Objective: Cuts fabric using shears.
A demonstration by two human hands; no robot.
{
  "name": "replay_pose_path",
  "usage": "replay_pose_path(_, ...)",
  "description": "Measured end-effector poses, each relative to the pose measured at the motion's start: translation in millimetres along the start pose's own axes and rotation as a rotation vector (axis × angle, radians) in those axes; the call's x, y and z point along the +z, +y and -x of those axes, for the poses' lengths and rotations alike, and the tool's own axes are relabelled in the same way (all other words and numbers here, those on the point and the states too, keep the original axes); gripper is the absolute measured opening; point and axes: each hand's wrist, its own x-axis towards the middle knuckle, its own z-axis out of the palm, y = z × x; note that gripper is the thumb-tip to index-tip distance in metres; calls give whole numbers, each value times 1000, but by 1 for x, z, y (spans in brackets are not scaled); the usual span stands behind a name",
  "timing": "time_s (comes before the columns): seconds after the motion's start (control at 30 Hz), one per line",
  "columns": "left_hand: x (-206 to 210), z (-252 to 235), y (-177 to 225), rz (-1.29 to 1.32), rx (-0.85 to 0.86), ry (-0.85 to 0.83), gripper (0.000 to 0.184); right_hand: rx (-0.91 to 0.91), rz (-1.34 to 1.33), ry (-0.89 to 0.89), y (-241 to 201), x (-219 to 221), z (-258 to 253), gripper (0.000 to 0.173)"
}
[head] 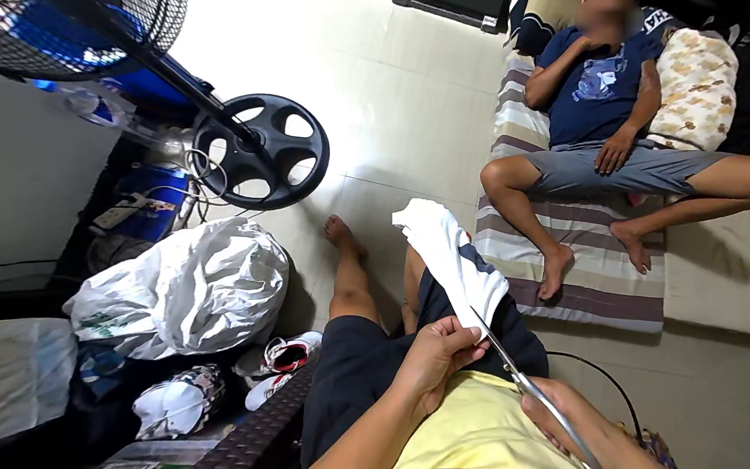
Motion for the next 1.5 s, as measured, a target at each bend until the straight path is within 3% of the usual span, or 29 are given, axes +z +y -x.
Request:
replay_pose_path(0.57,0,3,-2,-9,-37,-24,11,39,37,117,-12,11,15,45)
replay_pose_path(0.9,-2,8,-1,-88,-30,-83,15,96,-56,-57,-25,2,6,53)
replay_pose_path(1.17,-1,6,3,-93,-24,-97,15,130,-167,-70,-33,8,-5,52)
replay_pose_path(1.5,-2,2,6,-98,-26,-84,15,93,-113,3,-33,15,-11,55)
